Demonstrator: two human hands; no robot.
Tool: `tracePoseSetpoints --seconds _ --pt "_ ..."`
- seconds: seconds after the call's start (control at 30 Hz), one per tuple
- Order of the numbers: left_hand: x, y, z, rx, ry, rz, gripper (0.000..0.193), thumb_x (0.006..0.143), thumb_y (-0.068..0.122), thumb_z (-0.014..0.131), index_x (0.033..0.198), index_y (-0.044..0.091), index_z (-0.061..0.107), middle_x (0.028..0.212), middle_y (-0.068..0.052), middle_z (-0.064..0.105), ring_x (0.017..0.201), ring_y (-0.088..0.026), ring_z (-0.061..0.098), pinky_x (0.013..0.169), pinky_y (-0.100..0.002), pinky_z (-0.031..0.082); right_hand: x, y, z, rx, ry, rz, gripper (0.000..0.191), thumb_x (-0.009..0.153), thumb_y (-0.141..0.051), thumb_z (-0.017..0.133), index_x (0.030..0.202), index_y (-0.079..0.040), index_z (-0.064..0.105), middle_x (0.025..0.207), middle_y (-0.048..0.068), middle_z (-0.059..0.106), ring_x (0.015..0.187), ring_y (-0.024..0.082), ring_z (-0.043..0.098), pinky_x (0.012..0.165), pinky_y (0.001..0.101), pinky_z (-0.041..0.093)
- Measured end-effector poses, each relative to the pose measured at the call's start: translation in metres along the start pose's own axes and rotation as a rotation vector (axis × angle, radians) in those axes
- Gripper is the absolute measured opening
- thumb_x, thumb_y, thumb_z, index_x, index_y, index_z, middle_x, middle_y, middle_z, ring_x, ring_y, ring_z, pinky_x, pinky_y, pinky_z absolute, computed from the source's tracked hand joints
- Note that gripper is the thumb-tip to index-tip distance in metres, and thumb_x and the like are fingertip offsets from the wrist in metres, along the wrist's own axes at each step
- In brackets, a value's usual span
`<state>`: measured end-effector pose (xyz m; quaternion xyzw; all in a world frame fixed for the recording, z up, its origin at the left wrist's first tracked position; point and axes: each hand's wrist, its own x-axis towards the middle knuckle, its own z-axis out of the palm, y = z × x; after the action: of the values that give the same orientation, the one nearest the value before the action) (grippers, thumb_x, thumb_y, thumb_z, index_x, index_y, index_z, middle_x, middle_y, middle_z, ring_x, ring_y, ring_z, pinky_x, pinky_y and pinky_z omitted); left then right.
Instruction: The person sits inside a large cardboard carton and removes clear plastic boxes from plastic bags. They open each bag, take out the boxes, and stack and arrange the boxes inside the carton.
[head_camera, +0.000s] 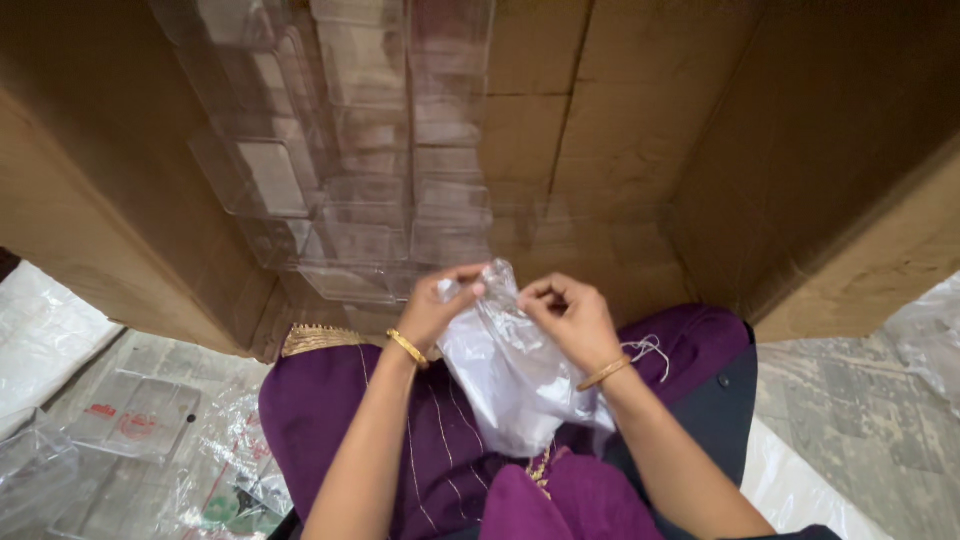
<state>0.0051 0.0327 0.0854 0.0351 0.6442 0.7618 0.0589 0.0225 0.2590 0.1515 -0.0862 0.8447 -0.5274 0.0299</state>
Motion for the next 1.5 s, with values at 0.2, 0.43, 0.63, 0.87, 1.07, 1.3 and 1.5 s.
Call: tracePoseSetpoints --seconds 0.2,0.43,0.63,0.87,1.07,1.3,1.5 --pt "-0.01 -0.024 0.0 -0.134 -0.083 0.048 0.026 0.093 0.011 0.073 0.117 0.0 0.075 0.113 -0.008 0.077 0.101 -0.015 0.072 0.094 -0.03 0.057 0.011 0.017 0.009 0.336 -0.2 -0.115 0.048 0.088 -0.021 0.078 0.128 -0.005 0.056 0.126 0.003 0.064 0.114 0.007 0.06 0.097 0.0222 0.049" --pt "-0.02 -0.025 -0.003 -0.213 -0.105 -0.018 0.037 0.089 0.014 0.069 0.125 0.006 0.073 0.112 -0.005 0.077 0.101 -0.012 0.07 0.091 -0.029 0.056 0.024 0.017 0.018 0.096 -0.194 0.019 0.026 0.086 -0.022 0.08 0.1 -0.001 0.078 0.09 0.009 0.079 0.079 0.011 0.068 0.074 0.027 0.056" --pt "0.0 -0.042 -0.002 -0.056 0.019 0.131 0.022 0.095 0.011 0.077 0.113 -0.001 0.078 0.107 -0.01 0.078 0.096 -0.015 0.071 0.087 -0.03 0.058 0.021 -0.001 0.026 -0.133 -0.114 0.029 0.022 0.08 -0.021 0.084 0.092 -0.003 0.078 0.08 0.008 0.077 0.07 0.011 0.067 0.065 0.0282 0.055" --pt "-0.01 -0.048 -0.009 -0.284 0.108 0.029 0.028 0.088 0.011 0.076 0.114 0.003 0.077 0.102 -0.009 0.078 0.084 -0.013 0.072 0.075 -0.027 0.06 0.014 -0.012 0.021 -0.183 -0.102 -0.026 0.024 0.089 -0.023 0.071 0.106 -0.009 0.079 0.087 0.01 0.081 0.074 0.014 0.077 0.069 0.0294 0.058" --pt "-0.015 -0.04 -0.002 -0.252 0.119 0.071 0.021 0.091 0.01 0.078 0.109 0.0 0.078 0.1 -0.01 0.077 0.085 -0.014 0.072 0.075 -0.029 0.06 0.007 -0.018 0.028 -0.188 -0.04 -0.07 0.024 0.089 -0.023 0.07 0.108 -0.01 0.079 0.092 0.012 0.079 0.076 0.018 0.078 0.071 0.0302 0.059" --pt "-0.017 -0.041 -0.002 -0.274 0.02 0.147 0.017 0.09 0.011 0.078 0.104 0.003 0.073 0.112 -0.008 0.078 0.099 -0.013 0.071 0.087 -0.03 0.059 0.007 -0.013 0.028 -0.281 0.082 -0.164 0.021 0.084 -0.02 0.074 0.102 -0.012 0.081 0.087 0.012 0.075 0.074 0.024 0.073 0.069 0.0343 0.057" --pt "-0.015 -0.049 -0.004 -0.286 0.097 0.07 0.021 0.091 0.017 0.079 0.106 0.003 0.077 0.094 -0.008 0.077 0.084 -0.014 0.07 0.076 -0.029 0.057 0.004 -0.012 0.035 -0.235 0.046 -0.197 0.02 0.086 -0.02 0.073 0.101 -0.01 0.079 0.093 0.013 0.078 0.081 0.026 0.077 0.072 0.0348 0.059"
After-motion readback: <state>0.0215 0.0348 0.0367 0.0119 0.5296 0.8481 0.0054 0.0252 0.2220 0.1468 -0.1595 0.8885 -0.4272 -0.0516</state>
